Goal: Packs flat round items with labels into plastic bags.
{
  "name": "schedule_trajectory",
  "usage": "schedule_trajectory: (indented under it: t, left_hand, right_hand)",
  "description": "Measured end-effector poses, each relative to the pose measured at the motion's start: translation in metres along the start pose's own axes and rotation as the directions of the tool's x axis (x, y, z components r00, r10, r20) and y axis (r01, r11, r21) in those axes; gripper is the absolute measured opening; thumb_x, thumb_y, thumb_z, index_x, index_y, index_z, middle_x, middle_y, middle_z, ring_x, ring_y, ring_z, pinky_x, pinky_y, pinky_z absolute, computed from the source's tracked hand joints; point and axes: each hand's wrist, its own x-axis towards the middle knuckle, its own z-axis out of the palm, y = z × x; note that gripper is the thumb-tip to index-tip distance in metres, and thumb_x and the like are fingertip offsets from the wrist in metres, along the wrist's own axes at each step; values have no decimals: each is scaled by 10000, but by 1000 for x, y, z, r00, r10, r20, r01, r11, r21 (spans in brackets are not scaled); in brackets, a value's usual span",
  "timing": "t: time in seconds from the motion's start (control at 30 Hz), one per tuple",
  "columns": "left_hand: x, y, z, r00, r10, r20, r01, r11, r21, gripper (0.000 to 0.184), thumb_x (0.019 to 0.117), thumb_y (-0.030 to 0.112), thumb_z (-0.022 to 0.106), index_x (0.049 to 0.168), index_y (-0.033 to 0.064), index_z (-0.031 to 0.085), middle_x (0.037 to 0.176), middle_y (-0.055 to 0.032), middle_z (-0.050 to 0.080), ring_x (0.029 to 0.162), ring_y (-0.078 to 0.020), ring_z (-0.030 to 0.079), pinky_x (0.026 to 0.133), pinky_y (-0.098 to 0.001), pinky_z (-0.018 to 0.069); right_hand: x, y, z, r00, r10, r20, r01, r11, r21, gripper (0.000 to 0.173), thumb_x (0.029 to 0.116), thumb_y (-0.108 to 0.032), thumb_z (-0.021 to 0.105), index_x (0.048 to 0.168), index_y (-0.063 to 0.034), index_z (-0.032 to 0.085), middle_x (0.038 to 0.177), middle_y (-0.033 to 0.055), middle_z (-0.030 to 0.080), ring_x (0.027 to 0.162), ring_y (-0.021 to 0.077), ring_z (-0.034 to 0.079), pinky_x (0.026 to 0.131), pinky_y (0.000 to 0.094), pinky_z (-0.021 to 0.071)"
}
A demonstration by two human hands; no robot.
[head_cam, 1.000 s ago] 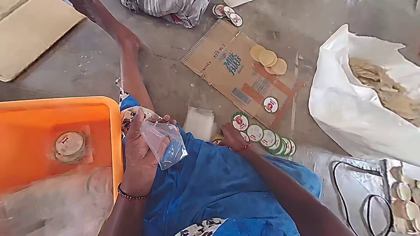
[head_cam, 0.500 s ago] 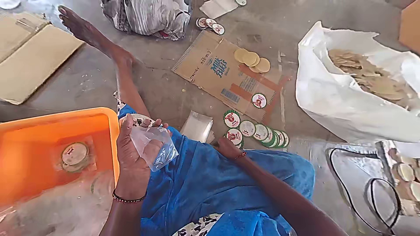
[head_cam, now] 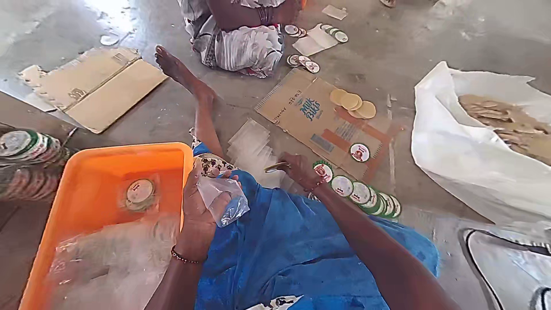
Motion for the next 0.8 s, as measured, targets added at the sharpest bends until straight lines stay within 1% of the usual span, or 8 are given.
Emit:
schedule_trajectory:
  t: [0.13,0.27,0.47,0.57,0.6,0.7,0.73,0.8]
  left_hand:
    - [4,3,-4,999,13,-42,-14,1000,-14,483,1025,529,438,1172,81,544,1008,-173,668,900,-360,700,777,-551,595]
    - [8,-12,6,997,-24,-76,25,1000,5,515,1015,544,454,1270,98,500,1045,-192,648,883,-375,689,741,-549,594]
    - [4,-21,20,985,11,-174,0,998,66,579,1026,542,445,1370,76,434,1084,-206,605,874,-359,656,747,-530,577]
    - [5,-26,20,983,14,-185,-3,998,62,566,1019,604,378,1223,90,498,1002,-169,621,848,-318,649,708,-517,569]
    - [4,-25,23,983,-1,-184,14,998,69,594,1021,619,329,1197,83,516,1005,-166,623,864,-311,645,716,-513,565]
    - [0,-27,26,980,-34,-196,40,999,26,631,1030,619,291,1223,65,520,1058,-178,612,928,-319,635,775,-539,554]
    - [0,-29,25,977,-45,-207,49,999,16,610,1025,614,296,1184,72,526,1016,-163,616,892,-307,641,750,-527,559]
    - [2,-33,25,973,-87,-215,91,996,11,620,1017,621,305,1177,66,530,1006,-178,623,867,-320,646,721,-525,561]
  right_hand:
    - [-32,-14,-26,973,162,-164,-172,984,-50,260,986,-145,665,1224,-42,684,953,202,735,843,397,726,750,593,571]
    - [-56,2,7,909,410,81,-388,900,-201,291,1026,-154,574,1233,34,655,1125,265,696,1052,446,683,903,609,533]
    - [-74,2,6,934,354,-41,-355,912,-204,314,1030,-158,571,1244,56,655,1146,274,693,1062,452,687,910,606,532]
    - [-76,4,11,903,423,75,-403,895,-188,307,1024,-178,545,1256,-19,668,1154,247,705,1106,438,676,943,626,508]
    - [-76,1,7,912,411,-1,-410,908,-90,304,1010,-192,590,1227,-3,687,1118,262,714,1084,444,685,942,637,507]
    - [-79,-38,-23,854,352,-382,-237,918,317,296,892,-204,755,1101,4,723,968,140,738,901,210,717,845,441,581]
    - [-82,-62,-38,830,297,-472,-110,917,383,290,864,-207,773,1072,-13,715,935,49,732,860,75,702,806,306,597]
    - [-88,-108,-66,805,128,-579,153,898,412,277,863,-218,784,1054,-35,700,942,-51,730,887,-36,690,809,190,603]
